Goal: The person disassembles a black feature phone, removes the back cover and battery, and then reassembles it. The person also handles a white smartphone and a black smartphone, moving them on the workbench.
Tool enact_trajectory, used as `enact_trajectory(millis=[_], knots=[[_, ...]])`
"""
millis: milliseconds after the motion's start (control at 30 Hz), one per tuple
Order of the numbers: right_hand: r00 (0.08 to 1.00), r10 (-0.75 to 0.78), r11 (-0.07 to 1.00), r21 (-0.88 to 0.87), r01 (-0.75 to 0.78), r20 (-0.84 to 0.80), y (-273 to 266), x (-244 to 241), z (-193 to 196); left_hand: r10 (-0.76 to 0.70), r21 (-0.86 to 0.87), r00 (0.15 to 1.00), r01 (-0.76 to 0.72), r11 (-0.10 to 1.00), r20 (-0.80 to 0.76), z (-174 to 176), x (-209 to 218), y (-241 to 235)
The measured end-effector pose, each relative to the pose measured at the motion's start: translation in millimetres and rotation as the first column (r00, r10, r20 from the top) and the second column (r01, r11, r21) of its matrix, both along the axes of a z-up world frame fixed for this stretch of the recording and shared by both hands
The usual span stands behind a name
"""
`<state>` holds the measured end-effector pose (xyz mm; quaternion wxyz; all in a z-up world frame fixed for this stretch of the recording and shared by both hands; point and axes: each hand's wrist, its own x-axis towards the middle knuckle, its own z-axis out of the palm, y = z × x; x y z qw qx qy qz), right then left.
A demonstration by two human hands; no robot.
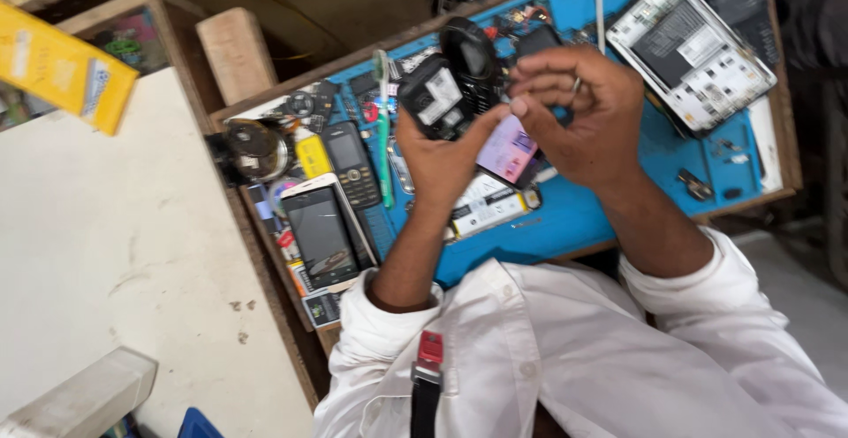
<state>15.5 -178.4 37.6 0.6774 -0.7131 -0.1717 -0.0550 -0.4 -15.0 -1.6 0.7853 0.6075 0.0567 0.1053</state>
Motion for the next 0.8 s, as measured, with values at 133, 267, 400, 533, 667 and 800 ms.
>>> enact_trajectory(millis=[133, 267, 400, 533, 667, 800], knots=[[0.990, -0.138, 0.990, 0.019, 0.139, -0.036, -37, 0, 2, 0.033, 0.109, 0.999, -0.036, 0.993, 0.029, -3, 0, 9], [0.965, -0.261, 0.959, -0.107, 0.263, 0.037, -81, -5, 6, 0.022, 0.032, 0.999, -0.023, 0.999, 0.036, -7, -1, 14], [0.953, -0.296, 0.881, -0.369, 0.297, 0.062, -102, -27, 3, -0.040, -0.017, 0.998, 0.041, 0.999, 0.052, -11, -1, 14], [0.953, -0.274, 0.607, -0.744, 0.278, 0.133, -94, -53, -11, -0.050, -0.065, 0.995, 0.055, 0.996, 0.083, -15, -3, 10], [0.940, -0.245, 0.438, -0.838, 0.326, 0.238, -82, -60, -24, -0.123, -0.192, 0.990, 0.133, 0.972, 0.062, -15, -4, 10], [0.935, -0.241, 0.376, -0.863, 0.338, 0.261, -78, -64, -26, -0.348, -0.508, 0.933, 0.341, 0.791, 0.085, -13, -2, 15]])
